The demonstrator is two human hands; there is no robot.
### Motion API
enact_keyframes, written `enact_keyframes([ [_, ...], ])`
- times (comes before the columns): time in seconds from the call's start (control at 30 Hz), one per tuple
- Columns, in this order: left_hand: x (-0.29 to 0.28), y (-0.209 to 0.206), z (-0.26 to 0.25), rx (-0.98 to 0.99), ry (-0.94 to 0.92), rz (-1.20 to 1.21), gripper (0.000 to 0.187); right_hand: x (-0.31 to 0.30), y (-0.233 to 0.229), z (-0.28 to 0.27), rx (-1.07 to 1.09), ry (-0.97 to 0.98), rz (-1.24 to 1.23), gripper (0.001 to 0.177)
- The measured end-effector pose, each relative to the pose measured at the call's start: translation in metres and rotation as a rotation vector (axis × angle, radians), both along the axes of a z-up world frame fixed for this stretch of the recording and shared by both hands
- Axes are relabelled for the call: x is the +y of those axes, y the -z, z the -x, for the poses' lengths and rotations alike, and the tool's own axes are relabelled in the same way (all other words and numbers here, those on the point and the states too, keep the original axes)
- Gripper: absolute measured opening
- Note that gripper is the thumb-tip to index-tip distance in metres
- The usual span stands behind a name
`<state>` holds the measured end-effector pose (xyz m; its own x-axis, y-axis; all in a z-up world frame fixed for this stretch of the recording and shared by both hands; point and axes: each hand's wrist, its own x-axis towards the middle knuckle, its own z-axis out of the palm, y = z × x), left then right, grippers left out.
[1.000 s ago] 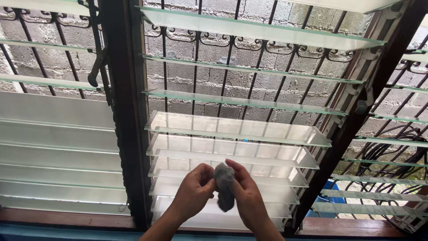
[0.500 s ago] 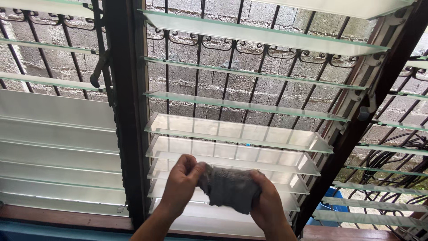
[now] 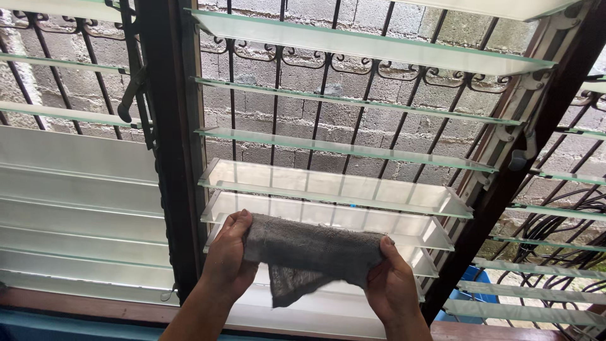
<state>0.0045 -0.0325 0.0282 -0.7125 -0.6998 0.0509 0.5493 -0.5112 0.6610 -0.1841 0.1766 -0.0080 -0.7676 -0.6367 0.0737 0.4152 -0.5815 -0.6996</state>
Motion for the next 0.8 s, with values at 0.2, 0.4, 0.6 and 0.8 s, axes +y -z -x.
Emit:
enact_keyframes([
  [0.2,-0.007,-0.001,-0.003,-0.040,0.008,0.098,0.014,0.003,0.011,0.008,0.119,-0.015,0.023,0.028],
  [0.4,-0.007,0.061,-0.007,-0.206,0.257,0.065,0.024,0.006,-0.008,0.001,0.194,-0.012,0.042,0.030],
  [0.6,0.001,0.199,0.027,-0.216,0.949,-0.214,0.086,0.003,-0.010,-0.002,0.299,-0.174,0.172,0.023],
  [0.8,0.016,0.219,0.030,-0.477,0.636,0.066,0.065,0.009,-0.019,-0.005,0.479,-0.143,-0.052,0.022],
])
